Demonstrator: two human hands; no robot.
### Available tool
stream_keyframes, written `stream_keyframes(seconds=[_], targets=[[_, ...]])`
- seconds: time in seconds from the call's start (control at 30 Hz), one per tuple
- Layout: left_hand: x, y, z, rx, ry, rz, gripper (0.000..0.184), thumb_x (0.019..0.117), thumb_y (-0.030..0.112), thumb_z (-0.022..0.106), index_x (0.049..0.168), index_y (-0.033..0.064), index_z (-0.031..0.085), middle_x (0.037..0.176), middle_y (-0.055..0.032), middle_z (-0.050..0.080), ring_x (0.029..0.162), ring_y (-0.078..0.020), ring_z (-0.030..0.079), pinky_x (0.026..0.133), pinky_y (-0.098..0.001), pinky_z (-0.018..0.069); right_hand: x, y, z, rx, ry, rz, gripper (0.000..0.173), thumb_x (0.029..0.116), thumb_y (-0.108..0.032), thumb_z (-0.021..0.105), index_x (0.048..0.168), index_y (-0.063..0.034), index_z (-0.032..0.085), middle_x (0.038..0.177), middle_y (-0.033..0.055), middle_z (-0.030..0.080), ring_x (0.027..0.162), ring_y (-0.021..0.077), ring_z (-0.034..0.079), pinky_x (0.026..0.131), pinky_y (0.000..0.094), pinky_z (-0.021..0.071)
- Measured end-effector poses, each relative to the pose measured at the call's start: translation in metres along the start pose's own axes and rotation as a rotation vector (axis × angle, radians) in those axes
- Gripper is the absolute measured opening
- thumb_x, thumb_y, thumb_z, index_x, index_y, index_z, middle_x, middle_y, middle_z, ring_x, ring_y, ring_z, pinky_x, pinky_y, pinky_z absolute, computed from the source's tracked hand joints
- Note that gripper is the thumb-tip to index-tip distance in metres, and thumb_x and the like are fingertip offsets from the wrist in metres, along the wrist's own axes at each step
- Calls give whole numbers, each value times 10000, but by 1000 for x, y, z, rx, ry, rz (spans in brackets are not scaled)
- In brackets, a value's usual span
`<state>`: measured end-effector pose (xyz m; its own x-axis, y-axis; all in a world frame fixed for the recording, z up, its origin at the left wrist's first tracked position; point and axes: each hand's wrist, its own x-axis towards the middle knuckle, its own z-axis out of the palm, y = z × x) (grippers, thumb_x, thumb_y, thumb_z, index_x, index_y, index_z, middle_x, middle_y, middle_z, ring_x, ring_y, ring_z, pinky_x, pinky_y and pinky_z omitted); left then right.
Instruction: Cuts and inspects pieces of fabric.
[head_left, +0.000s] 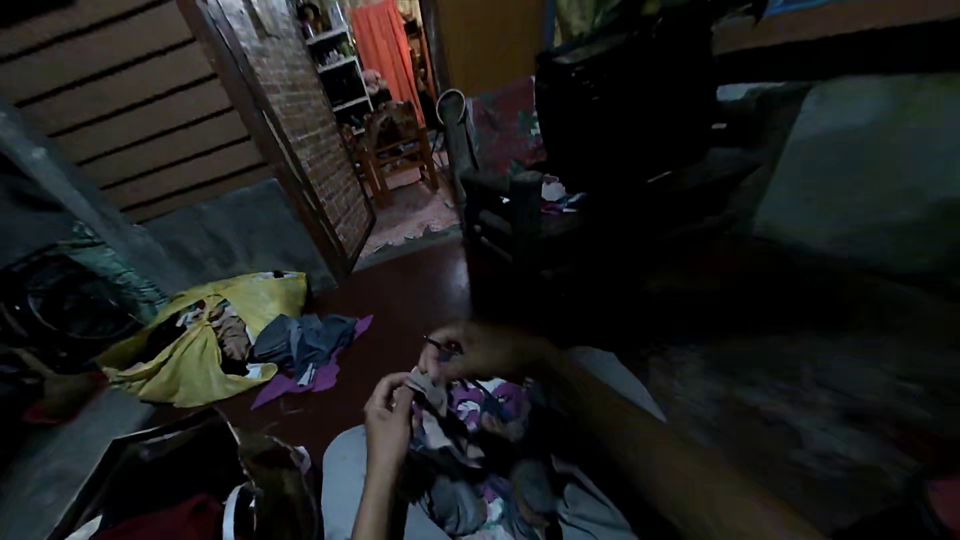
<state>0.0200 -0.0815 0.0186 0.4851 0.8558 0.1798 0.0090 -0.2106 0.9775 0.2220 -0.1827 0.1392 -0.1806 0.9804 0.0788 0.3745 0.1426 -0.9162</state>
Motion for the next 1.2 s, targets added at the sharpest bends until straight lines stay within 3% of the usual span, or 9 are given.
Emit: stream_keyframes(seconds=[0.07,0.2,0.33,0.47,0.57,0.77,0.97,1.1,1.2], targets=[[-5,3,0,-43,66,60,228,1017,44,543,1215,-19,637,891,-122,704,574,-158,639,490,-298,558,-14,8,4,-61,30,-9,93,936,-96,714,1028,-83,708,973,58,693,758,133,646,649,304,548],[-16,7,4,-119,134,188,234,1004,24,550,1209,-27,651,1043,-127,730,854,-186,716,737,-334,614,-27,31,24,43,173,78,197,1005,-275,657,1121,-122,699,1019,8,701,828,96,646,721,286,543],[-36,11,11,-315,153,199,263,991,-35,549,1239,-68,632,1118,-186,706,910,-243,715,785,-380,623,-29,57,76,226,375,121,437,930,-438,733,1221,-117,678,1079,39,718,921,136,693,828,340,586],[-62,13,12,-511,110,146,316,954,-74,484,1236,-95,624,1179,-244,677,981,-295,699,820,-411,609,-40,59,122,298,428,94,346,927,-325,746,1164,-87,664,968,52,714,815,154,693,735,346,593],[-75,16,3,-754,21,119,455,992,-8,417,1443,-46,459,1302,-283,617,1105,-365,684,878,-470,605,-52,60,142,301,411,117,269,948,-245,716,1149,-76,662,880,44,715,734,143,673,667,330,568],[-77,36,-6,-683,151,195,790,846,-200,558,1565,10,307,1462,-267,508,1182,-421,641,893,-523,606,-73,75,153,235,385,111,268,942,-229,709,1150,-65,669,883,61,701,741,173,675,677,369,586],[-75,32,-17,-469,247,310,1223,766,-202,664,1637,186,-101,1396,-251,560,1065,-386,704,857,-508,630,-89,96,146,212,368,131,254,943,-253,724,1103,-58,697,872,64,713,747,172,691,698,373,600],[-78,39,-16,-372,313,328,1266,758,-223,678,1627,187,-147,1354,-251,595,1018,-370,727,825,-487,644,-90,96,142,206,321,203,281,934,-297,737,1081,-63,688,867,59,697,763,168,679,730,375,590],[-85,50,-10,-162,386,307,1185,806,-150,704,1651,174,-60,1327,-205,612,861,-232,742,758,-386,648,-91,102,149,216,268,215,297,930,-309,743,1079,-60,681,841,68,694,726,173,666,687,388,577]])
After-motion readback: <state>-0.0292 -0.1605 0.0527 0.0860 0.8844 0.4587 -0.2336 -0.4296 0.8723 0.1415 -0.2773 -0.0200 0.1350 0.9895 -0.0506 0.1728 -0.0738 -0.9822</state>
